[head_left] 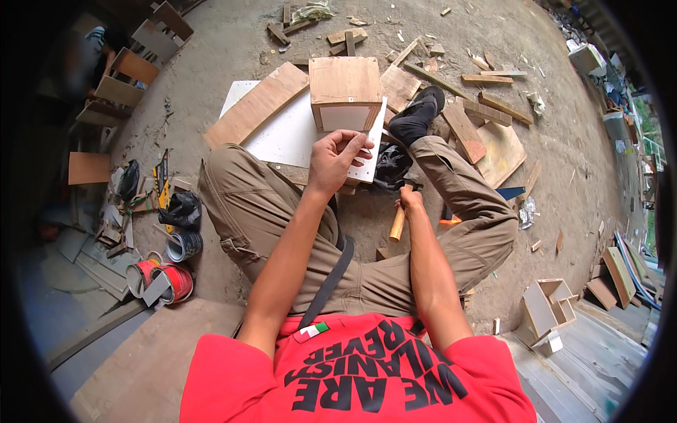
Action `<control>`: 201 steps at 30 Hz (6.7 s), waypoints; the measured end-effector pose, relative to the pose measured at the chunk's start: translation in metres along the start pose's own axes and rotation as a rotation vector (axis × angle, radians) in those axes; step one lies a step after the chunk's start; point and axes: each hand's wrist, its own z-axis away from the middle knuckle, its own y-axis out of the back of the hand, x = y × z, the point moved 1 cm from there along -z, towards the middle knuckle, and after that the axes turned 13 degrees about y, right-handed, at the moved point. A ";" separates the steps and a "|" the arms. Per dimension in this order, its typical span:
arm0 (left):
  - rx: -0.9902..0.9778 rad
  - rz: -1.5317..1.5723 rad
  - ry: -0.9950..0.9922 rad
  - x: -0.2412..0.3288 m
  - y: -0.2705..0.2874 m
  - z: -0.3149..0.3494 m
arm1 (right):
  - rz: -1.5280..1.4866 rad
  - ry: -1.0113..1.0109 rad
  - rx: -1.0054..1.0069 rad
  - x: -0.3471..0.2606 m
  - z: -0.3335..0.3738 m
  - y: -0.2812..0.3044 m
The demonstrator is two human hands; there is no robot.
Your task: The person assembles a small wooden box by hand, aligning pre-cut panels and securing them with a hammer and nails. The person repeatedly checks fit and orientation while working on the floor.
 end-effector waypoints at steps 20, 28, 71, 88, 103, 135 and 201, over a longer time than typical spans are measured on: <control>0.169 -0.451 -0.409 0.073 0.028 -0.064 | 0.519 0.304 0.075 -0.030 0.039 -0.007; 0.140 -0.408 -0.362 0.071 0.022 -0.064 | 0.528 0.304 0.051 -0.018 0.022 -0.003; 0.364 -0.678 -0.774 0.055 0.017 -0.055 | 0.448 1.092 -0.500 -0.221 0.331 0.014; 0.375 -0.670 -0.799 0.054 0.016 -0.055 | 0.363 1.135 -0.471 -0.227 0.341 0.012; 0.402 -0.732 -0.752 0.055 0.022 -0.053 | 0.378 1.115 -0.436 -0.200 0.324 0.018; 0.492 -0.530 -0.735 0.048 0.009 -0.051 | 0.439 1.176 -0.412 -0.206 0.329 0.008; 0.110 -0.714 -0.742 0.080 0.040 -0.071 | 0.434 1.217 -0.316 -0.183 0.318 0.015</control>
